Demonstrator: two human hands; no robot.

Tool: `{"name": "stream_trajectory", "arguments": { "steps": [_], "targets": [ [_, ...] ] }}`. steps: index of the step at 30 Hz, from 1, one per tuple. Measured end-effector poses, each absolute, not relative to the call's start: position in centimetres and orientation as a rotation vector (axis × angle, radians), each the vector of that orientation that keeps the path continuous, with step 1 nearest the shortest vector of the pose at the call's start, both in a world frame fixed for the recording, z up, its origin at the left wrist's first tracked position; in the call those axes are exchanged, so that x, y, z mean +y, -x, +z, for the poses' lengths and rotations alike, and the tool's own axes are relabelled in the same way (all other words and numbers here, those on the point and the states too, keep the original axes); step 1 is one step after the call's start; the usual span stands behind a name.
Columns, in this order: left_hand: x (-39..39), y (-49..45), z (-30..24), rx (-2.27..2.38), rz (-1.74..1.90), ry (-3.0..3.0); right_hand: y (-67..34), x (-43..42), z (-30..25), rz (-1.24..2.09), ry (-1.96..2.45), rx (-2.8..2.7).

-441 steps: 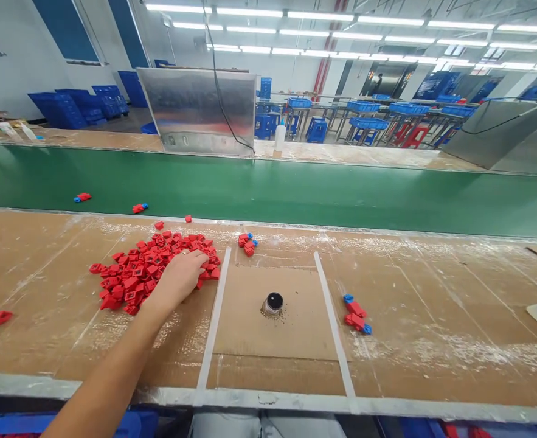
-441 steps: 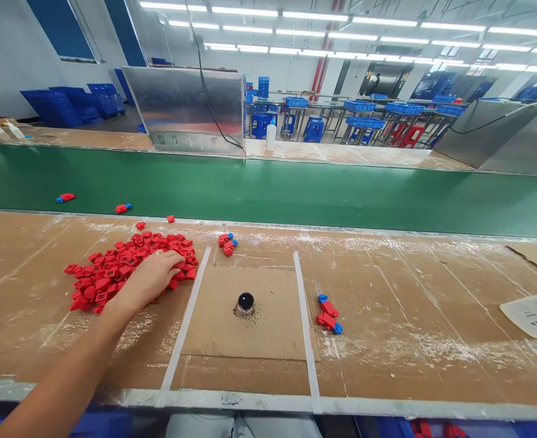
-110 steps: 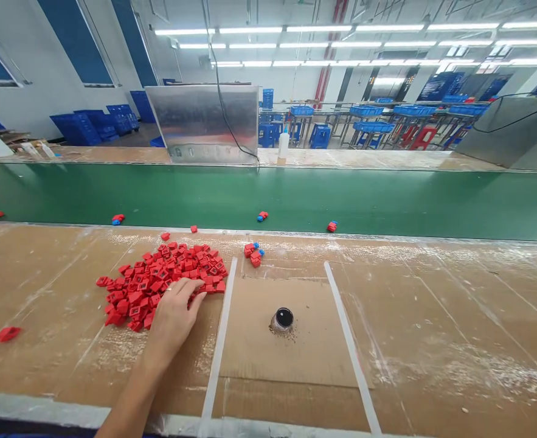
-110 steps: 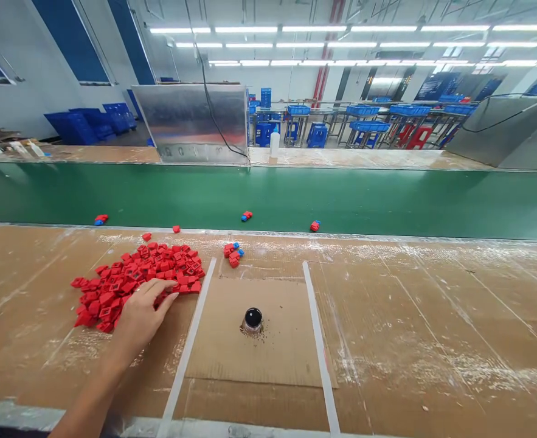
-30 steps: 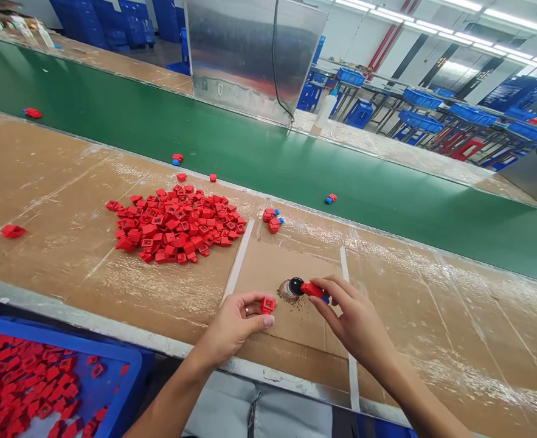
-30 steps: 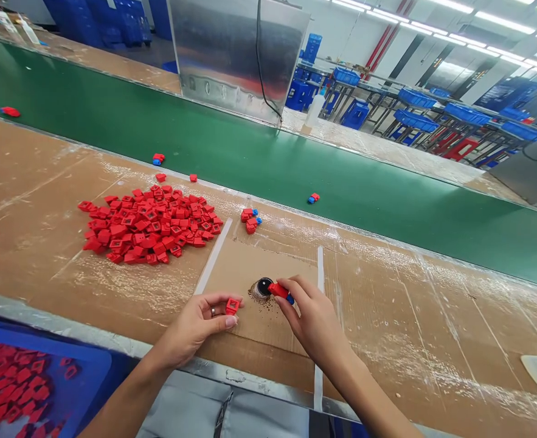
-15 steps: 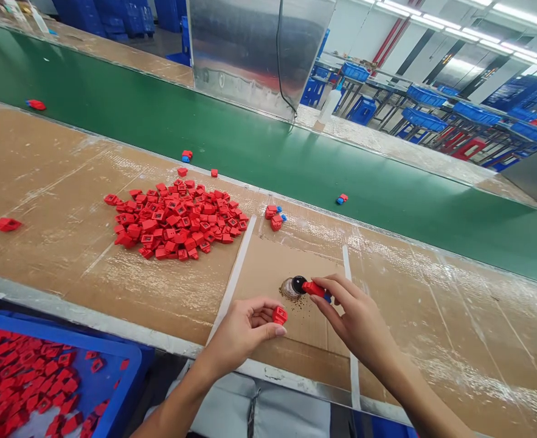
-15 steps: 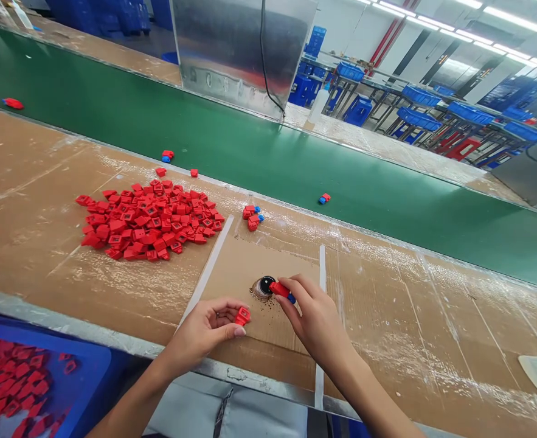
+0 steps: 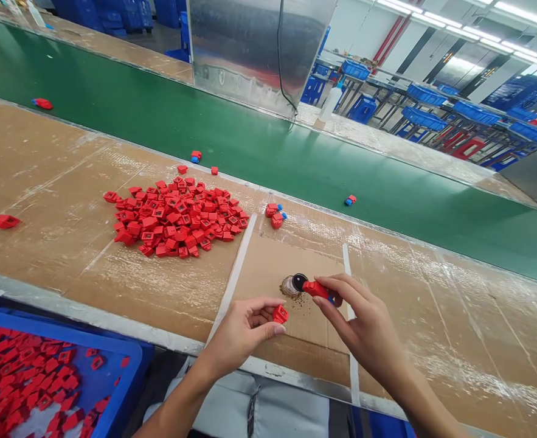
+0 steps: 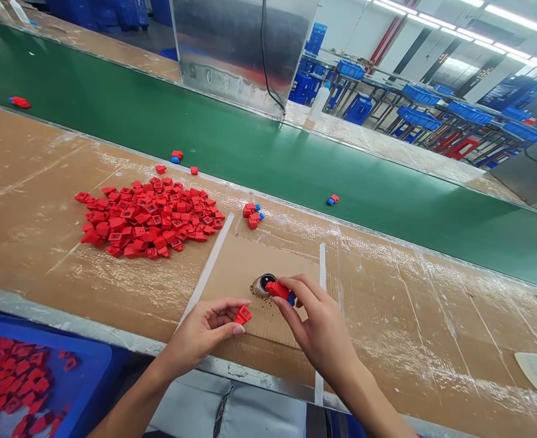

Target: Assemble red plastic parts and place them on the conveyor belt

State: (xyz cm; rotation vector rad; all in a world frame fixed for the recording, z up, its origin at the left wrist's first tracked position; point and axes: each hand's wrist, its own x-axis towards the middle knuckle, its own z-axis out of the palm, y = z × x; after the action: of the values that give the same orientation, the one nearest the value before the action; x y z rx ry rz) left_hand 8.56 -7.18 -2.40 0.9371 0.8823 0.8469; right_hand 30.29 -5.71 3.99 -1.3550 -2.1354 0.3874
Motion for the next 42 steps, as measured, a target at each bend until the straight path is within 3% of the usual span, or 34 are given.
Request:
{"name": "stream_trajectory", "arguments": {
  "steps": [11, 42],
  "targets": [
    [-7.3, -8.5, -2.1, 0.792, 0.806, -0.898, -28.0, -9.1, 1.6, 0.804, 1.424, -1.804],
    [-7.1, -7.8, -2.1, 0.779, 0.671, -1.109, -26.1, -10.8, 1.0, 0.854, 1.369, -1.946]
  ]
}}
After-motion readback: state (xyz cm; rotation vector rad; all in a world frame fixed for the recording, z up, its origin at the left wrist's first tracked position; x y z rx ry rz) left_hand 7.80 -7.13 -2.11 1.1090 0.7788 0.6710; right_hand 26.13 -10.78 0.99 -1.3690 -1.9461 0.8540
